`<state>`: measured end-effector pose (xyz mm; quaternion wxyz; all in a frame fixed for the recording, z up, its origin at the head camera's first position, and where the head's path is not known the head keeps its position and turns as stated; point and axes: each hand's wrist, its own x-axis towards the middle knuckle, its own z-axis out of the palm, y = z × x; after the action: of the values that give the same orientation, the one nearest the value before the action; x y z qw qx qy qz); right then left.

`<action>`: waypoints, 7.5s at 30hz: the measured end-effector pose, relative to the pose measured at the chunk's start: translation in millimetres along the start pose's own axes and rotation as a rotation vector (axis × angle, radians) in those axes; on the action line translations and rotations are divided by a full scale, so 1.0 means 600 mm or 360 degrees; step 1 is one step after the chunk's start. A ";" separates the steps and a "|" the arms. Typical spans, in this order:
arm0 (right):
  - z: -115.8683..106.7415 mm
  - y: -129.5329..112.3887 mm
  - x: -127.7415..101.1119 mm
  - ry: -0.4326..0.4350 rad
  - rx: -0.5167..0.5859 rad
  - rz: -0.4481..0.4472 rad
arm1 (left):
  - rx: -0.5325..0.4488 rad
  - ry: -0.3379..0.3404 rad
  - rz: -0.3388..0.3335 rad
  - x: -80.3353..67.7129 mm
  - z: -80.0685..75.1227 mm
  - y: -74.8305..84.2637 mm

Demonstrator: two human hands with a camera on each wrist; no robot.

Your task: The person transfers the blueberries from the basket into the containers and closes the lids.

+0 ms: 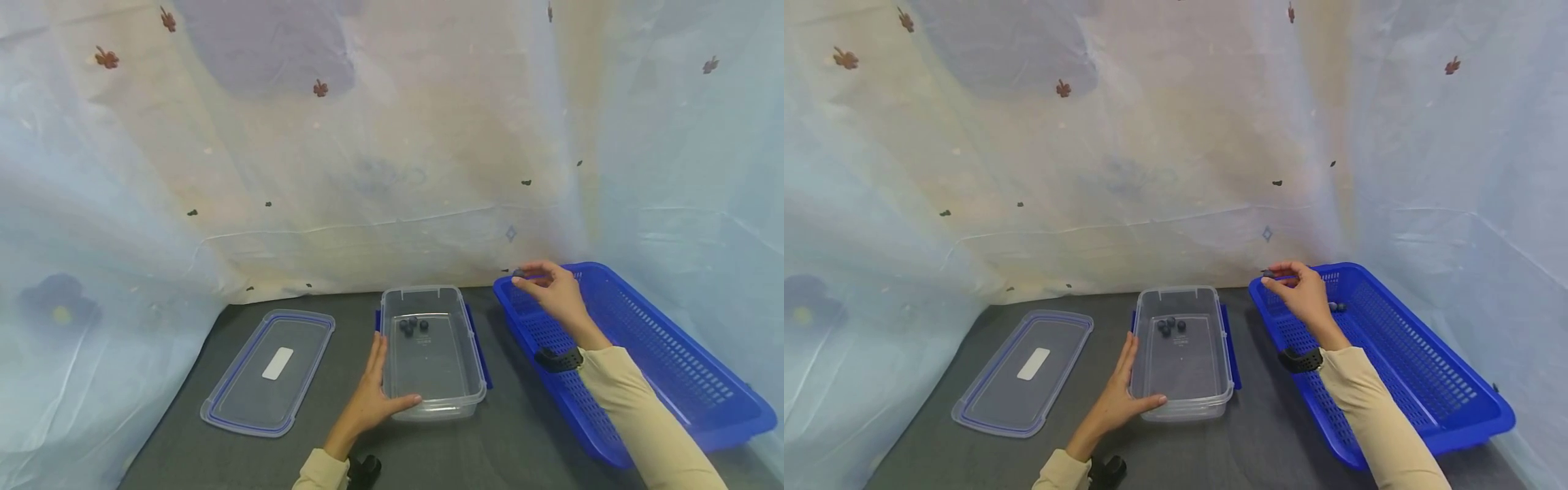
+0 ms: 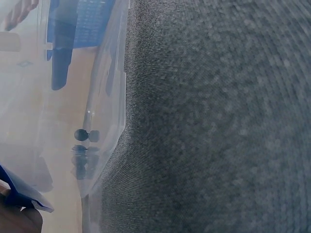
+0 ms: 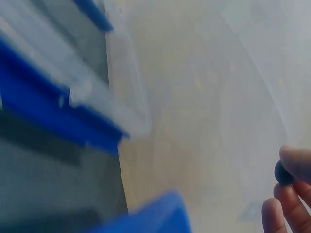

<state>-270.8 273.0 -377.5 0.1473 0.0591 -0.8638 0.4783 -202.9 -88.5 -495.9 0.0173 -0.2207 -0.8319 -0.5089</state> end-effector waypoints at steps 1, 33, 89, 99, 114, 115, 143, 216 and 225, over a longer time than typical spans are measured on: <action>0.007 -0.006 0.000 -0.0022 0.0031 -0.0006 | -0.0001 0.0001 0.0001 0.000 0.000 0.000; 0.280 -0.055 0.041 -0.0243 0.0235 0.0279 | -0.0064 0.0005 -0.0015 -0.001 -0.002 -0.004; 0.341 -0.029 0.035 -0.0269 0.0158 0.0273 | -0.0100 -0.0004 -0.0020 -0.001 -0.001 -0.004; 0.283 -0.065 0.038 -0.0410 0.0494 0.0274 | -0.0109 0.0006 -0.0013 -0.003 0.001 -0.006; 0.128 -0.087 0.050 -0.0317 0.0596 0.0208 | -0.0096 0.0041 0.0019 -0.003 0.001 -0.008; 0.120 -0.079 0.053 -0.0298 0.0596 0.0210 | -0.0097 0.0040 0.0016 -0.003 0.001 -0.008; -0.066 0.066 0.028 0.0341 0.0186 0.0340 | -0.0091 0.0024 -0.0036 -0.009 -0.011 0.038; -0.091 0.257 0.005 -0.0256 -0.0815 0.0177 | -0.0155 0.0007 -0.0021 -0.012 -0.015 0.055; -0.094 0.263 0.001 -0.0287 -0.0751 0.0270 | -0.0171 0.0000 -0.0003 -0.012 -0.015 0.056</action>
<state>-298.8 405.4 -476.7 0.0388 -0.0070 -0.9629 0.2670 -185.1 -85.7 -465.3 0.0052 -0.2206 -0.8036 -0.5528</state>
